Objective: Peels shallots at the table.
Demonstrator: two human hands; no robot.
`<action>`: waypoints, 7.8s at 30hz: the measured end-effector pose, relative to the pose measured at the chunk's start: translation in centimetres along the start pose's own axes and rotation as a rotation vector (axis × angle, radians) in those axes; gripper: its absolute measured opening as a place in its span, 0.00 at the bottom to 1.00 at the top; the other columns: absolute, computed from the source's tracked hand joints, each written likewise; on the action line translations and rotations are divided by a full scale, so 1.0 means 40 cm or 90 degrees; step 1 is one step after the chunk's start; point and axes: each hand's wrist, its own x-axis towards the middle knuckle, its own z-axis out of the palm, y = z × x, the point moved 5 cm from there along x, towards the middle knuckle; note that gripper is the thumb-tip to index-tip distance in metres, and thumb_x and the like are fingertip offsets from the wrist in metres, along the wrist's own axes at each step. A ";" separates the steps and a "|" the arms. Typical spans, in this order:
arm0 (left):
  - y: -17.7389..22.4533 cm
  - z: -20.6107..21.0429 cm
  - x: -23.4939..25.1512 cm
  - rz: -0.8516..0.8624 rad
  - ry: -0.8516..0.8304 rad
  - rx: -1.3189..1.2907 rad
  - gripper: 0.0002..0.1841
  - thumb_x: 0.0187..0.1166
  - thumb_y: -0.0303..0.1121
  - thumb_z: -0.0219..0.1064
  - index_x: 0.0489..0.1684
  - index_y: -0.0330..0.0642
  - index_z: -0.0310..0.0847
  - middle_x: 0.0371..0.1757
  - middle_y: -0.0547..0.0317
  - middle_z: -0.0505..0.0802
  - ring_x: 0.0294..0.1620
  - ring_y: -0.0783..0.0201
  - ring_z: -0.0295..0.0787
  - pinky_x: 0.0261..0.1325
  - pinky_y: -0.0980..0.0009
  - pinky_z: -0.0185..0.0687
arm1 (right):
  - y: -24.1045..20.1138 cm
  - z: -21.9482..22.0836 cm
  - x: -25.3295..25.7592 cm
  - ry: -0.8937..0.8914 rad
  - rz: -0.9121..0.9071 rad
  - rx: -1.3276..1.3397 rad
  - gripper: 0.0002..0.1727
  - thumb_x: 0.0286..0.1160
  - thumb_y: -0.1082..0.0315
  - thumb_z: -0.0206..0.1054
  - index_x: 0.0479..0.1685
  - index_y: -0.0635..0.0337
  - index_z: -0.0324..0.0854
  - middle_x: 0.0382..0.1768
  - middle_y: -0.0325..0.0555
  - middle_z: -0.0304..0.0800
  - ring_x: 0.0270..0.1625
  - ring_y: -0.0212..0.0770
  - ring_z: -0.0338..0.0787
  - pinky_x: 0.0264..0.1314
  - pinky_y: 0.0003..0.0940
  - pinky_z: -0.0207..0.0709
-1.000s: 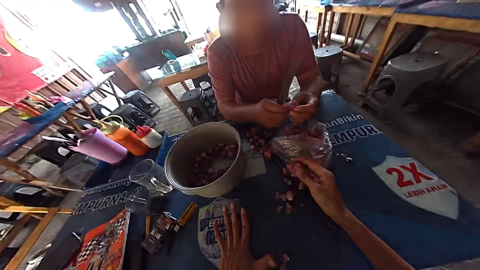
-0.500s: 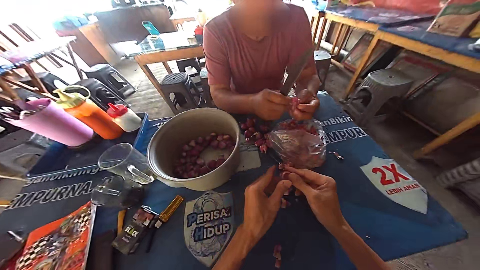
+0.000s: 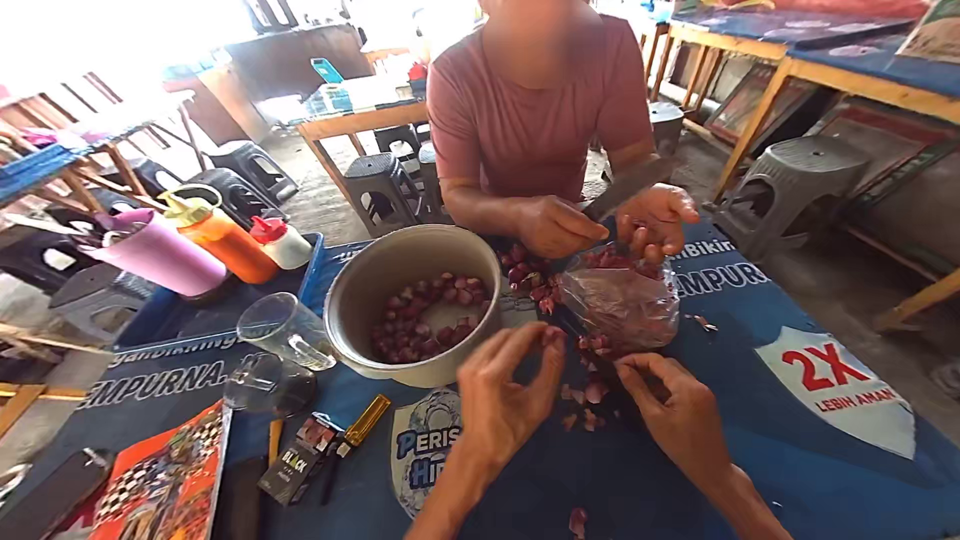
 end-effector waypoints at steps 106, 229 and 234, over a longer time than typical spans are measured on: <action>-0.167 0.233 -0.085 -0.484 -0.045 -0.495 0.18 0.87 0.24 0.53 0.29 0.33 0.89 0.25 0.60 0.94 0.24 0.73 0.89 0.31 0.78 0.85 | -0.003 0.082 0.066 -0.210 -0.068 0.051 0.31 0.86 0.46 0.54 0.84 0.50 0.74 0.51 0.45 0.95 0.36 0.36 0.91 0.40 0.40 0.86; -0.159 0.247 -0.095 -0.453 -0.082 -0.541 0.12 0.80 0.24 0.68 0.54 0.24 0.87 0.38 0.51 0.97 0.35 0.66 0.96 0.48 0.69 0.93 | 0.021 0.097 0.055 -0.353 0.363 0.535 0.26 0.87 0.68 0.54 0.85 0.57 0.70 0.27 0.37 0.86 0.17 0.28 0.78 0.17 0.22 0.73; -0.145 0.244 -0.097 -0.390 -0.066 -0.477 0.12 0.79 0.24 0.69 0.54 0.24 0.87 0.42 0.49 0.96 0.38 0.66 0.95 0.49 0.69 0.93 | 0.027 0.095 0.056 -0.340 0.388 0.551 0.25 0.88 0.69 0.54 0.82 0.59 0.72 0.24 0.38 0.86 0.15 0.28 0.78 0.15 0.21 0.72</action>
